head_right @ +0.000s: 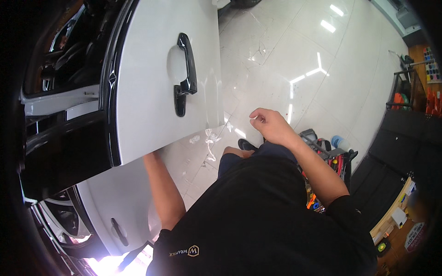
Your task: The person removes several small plastic clips and trim pieces from the exterior of a white car door using a pry tool and hands. The person then removes the door handle assembly.
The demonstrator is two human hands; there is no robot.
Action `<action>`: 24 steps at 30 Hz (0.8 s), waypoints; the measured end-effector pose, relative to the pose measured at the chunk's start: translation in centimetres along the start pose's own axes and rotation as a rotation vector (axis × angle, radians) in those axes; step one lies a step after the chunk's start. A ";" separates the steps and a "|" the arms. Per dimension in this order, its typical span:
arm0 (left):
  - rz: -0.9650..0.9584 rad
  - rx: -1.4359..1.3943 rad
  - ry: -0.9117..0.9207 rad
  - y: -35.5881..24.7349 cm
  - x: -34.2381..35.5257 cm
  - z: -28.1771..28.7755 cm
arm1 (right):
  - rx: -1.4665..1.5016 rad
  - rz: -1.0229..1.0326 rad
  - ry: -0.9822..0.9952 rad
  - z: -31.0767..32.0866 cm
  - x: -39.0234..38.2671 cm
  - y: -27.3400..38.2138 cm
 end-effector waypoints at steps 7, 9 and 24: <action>-0.015 0.038 0.022 0.7 0.5 -0.9 | 0.063 -0.029 -0.063 -1.5 -2.1 -1.2; -0.022 0.041 0.051 0.8 0.8 -1.3 | 0.143 -0.034 -0.096 -1.7 -2.7 1.1; -0.068 0.057 0.237 3.4 2.5 -2.5 | -0.250 -0.645 -0.572 -12.2 -33.5 -16.7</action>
Point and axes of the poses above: each hand's wrist, its own x-axis towards the middle knuckle, its own z-axis out of the back of the hand, y = z × x, the point moved 8 cm from there along x, towards the middle knuckle, and after that the axes turned 9 degrees about -y, right-handed, at the moved point
